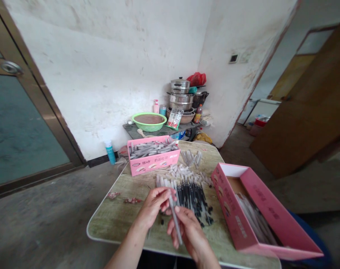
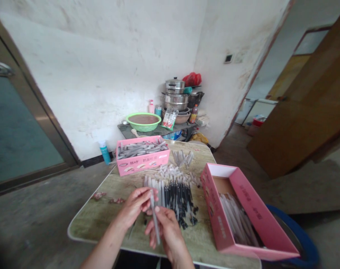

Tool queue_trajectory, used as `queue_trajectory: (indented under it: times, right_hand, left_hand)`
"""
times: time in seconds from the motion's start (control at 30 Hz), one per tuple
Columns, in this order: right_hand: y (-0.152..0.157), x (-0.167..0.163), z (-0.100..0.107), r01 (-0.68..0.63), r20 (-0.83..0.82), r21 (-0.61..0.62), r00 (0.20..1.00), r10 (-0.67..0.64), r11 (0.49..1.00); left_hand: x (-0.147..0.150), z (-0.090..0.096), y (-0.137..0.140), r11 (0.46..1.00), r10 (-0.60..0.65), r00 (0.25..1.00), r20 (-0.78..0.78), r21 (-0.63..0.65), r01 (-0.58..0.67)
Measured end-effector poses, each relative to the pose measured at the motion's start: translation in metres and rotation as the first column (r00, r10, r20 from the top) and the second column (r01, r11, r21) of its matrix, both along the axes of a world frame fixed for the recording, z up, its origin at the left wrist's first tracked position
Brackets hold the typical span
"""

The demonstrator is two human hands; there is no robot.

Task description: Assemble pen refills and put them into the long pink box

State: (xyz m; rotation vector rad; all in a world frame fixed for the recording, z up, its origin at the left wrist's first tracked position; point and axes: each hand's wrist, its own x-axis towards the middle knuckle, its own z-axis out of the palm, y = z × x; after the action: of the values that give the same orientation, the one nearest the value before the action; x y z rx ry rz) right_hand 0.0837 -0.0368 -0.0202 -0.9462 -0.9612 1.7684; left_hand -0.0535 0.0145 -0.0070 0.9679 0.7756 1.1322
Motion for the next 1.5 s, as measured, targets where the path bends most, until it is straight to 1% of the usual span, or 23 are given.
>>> queue_trajectory:
  times: [0.13, 0.2, 0.27, 0.33, 0.4, 0.47, 0.53, 0.57, 0.6, 0.7, 0.73, 0.8, 0.87, 0.93, 1.0, 1.07, 1.13, 1.23, 1.3, 1.37, 1.4, 1.43, 1.5]
  right_hand:
    - [-0.012, 0.002, -0.001, 0.037, -0.143, -0.014, 0.989, -0.039, 0.999]
    - [-0.014, 0.003, 0.002, 0.068, -0.066, 0.048, 0.996, -0.065, 0.997]
    - [-0.014, 0.006, 0.006, 0.112, 0.139, 0.231, 0.979, -0.147, 0.966]
    - [-0.014, 0.008, 0.011, 0.121, 0.399, 0.482, 0.852, -0.340, 0.868]
    - [-0.015, 0.010, 0.015, 0.045, 0.573, 0.663, 0.612, -0.545, 0.748]
    - [-0.015, 0.010, 0.018, -0.023, 0.627, 0.735, 0.401, -0.667, 0.677]
    - [-0.015, 0.011, 0.022, -0.029, 0.620, 0.759, 0.338, -0.708, 0.650]
    - [-0.015, 0.011, 0.025, -0.001, 0.608, 0.755, 0.375, -0.700, 0.656]
    - [-0.015, 0.012, 0.028, 0.042, 0.590, 0.732, 0.461, -0.663, 0.680]
    - [-0.018, 0.014, 0.037, 0.136, 0.392, 0.493, 0.847, -0.359, 0.860]
    - [-0.020, 0.014, 0.039, 0.128, 0.268, 0.379, 0.933, -0.242, 0.916]
    - [-0.025, 0.014, 0.040, 0.073, 0.030, 0.198, 0.996, -0.081, 0.978]
    - [-0.028, 0.012, 0.040, 0.025, -0.106, 0.124, 0.994, -0.011, 0.992]
    - [-0.031, 0.011, 0.038, 0.021, -0.102, 0.147, 0.995, -0.006, 0.989]
    - [-0.031, 0.012, 0.039, 0.066, 0.075, 0.263, 0.993, -0.088, 0.963]
    - [-0.031, 0.015, 0.040, 0.074, 0.360, 0.472, 0.893, -0.269, 0.878]
    - [-0.029, 0.019, 0.042, -0.022, 0.571, 0.672, 0.652, -0.499, 0.741]
    - [-0.026, 0.023, 0.042, -0.201, 0.602, 0.798, 0.290, -0.743, 0.568]
    - [-0.025, 0.025, 0.041, -0.243, 0.561, 0.822, 0.188, -0.806, 0.515]
    - [-0.025, 0.024, 0.042, -0.186, 0.558, 0.829, 0.226, -0.798, 0.527]
    - [-0.025, 0.024, 0.044, -0.121, 0.575, 0.814, 0.307, -0.759, 0.568]
    - [-0.026, 0.023, 0.046, -0.044, 0.590, 0.770, 0.431, -0.683, 0.637]
    - [-0.029, 0.022, 0.051, 0.071, 0.520, 0.568, 0.741, -0.425, 0.820]
  left_hand:
    - [0.011, 0.004, -0.013, 0.995, -0.061, 0.996, 0.066, -0.069, 0.066]
    - [0.017, 0.007, -0.017, 0.999, -0.012, 0.999, 0.044, -0.038, 0.014]
    - [0.023, 0.010, -0.020, 0.998, 0.060, 0.998, 0.021, -0.005, -0.060]
    - [0.029, 0.013, -0.021, 0.992, 0.127, 0.992, 0.017, 0.004, -0.127]
    - [0.035, 0.016, -0.021, 0.983, 0.183, 0.983, 0.026, 0.015, -0.184]
    - [0.041, 0.021, -0.021, 0.973, 0.229, 0.972, 0.045, 0.024, -0.230]
    - [0.045, 0.026, -0.022, 0.962, 0.268, 0.961, 0.067, 0.025, -0.270]
    - [0.046, 0.028, -0.023, 0.958, 0.283, 0.956, 0.076, 0.025, -0.286]
    - [0.046, 0.031, -0.023, 0.957, 0.285, 0.955, 0.084, 0.027, -0.288]
    - [0.042, 0.037, -0.024, 0.986, 0.157, 0.982, 0.103, 0.034, -0.161]
    - [0.039, 0.039, -0.024, 0.996, 0.084, 0.990, 0.116, 0.032, -0.088]
    - [0.034, 0.041, -0.024, 0.999, -0.036, 0.987, 0.157, 0.018, 0.034]
    - [0.031, 0.041, -0.024, 0.997, -0.071, 0.982, 0.177, 0.007, 0.071]
    - [0.030, 0.040, -0.025, 0.999, -0.051, 0.987, 0.152, 0.009, 0.050]
    - [0.031, 0.039, -0.028, 1.000, 0.003, 0.993, 0.117, 0.023, -0.005]
    - [0.034, 0.040, -0.030, 0.997, 0.064, 0.992, 0.105, 0.035, -0.068]
    - [0.038, 0.041, -0.031, 0.990, 0.124, 0.987, 0.104, 0.051, -0.130]
    - [0.045, 0.044, -0.033, 0.975, 0.201, 0.975, 0.098, 0.078, -0.209]
    - [0.049, 0.047, -0.034, 0.961, 0.252, 0.963, 0.090, 0.095, -0.261]
    - [0.050, 0.050, -0.035, 0.951, 0.282, 0.956, 0.085, 0.106, -0.290]
    - [0.049, 0.051, -0.034, 0.956, 0.268, 0.960, 0.082, 0.104, -0.276]
    - [0.048, 0.053, -0.034, 0.965, 0.238, 0.968, 0.079, 0.097, -0.245]
    - [0.043, 0.055, -0.031, 0.987, 0.141, 0.987, 0.083, 0.067, -0.147]
